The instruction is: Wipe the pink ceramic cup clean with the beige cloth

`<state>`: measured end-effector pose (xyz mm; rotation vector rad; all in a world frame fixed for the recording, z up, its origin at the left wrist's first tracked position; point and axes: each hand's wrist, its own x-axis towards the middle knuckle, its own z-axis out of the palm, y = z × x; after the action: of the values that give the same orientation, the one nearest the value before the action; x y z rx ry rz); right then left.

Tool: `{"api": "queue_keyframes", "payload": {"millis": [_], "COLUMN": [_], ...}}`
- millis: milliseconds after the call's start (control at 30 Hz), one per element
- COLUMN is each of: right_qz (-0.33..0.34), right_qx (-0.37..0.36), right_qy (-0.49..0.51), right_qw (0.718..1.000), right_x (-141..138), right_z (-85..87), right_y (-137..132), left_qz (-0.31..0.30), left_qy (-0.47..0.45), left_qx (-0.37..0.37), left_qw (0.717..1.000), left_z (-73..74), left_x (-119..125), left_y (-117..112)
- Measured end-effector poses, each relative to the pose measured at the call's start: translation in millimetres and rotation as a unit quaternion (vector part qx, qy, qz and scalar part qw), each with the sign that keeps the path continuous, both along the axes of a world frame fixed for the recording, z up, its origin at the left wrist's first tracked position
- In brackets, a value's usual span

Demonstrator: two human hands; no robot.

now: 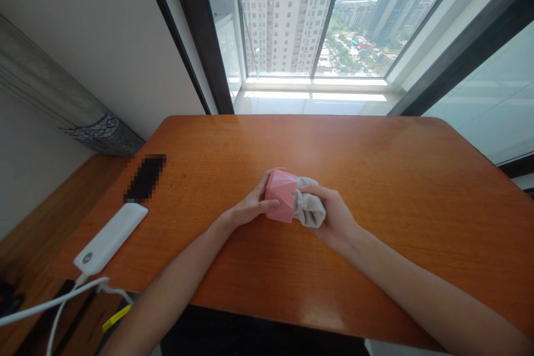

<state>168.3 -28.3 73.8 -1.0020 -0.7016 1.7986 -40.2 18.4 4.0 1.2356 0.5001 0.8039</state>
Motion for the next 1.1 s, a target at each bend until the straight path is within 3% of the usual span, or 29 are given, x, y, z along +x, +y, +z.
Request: {"api": "queue_keyframes", "payload": {"millis": [233,567,933,1100], "right_qz": [-0.02,0.04,0.126,0.155], "right_qx": [-0.024,0.087,0.197,0.268], "right_qy": [-0.004,-0.101,-0.183,-0.222], "right_qw": [1.0,0.99,0.955,0.924], "right_x": [-6,-4,1,2], "right_z": [0.8,-9.7,-9.4,-11.7], "right_y": [-5,-7,-5,-8], "left_qz": [0.001,-0.004,-0.015,-0.024], "left_qy": [0.013,0.002,-0.005,-0.011], "left_qx": [0.002,0.023,-0.011,-0.039], "left_qw": [1.0,1.0,1.0,0.999], "left_z": [2.1,-3.9,-5.0,-4.1], "left_x": [0,-1,-2,-2], "left_y": [-1,1,-2,-2]}}
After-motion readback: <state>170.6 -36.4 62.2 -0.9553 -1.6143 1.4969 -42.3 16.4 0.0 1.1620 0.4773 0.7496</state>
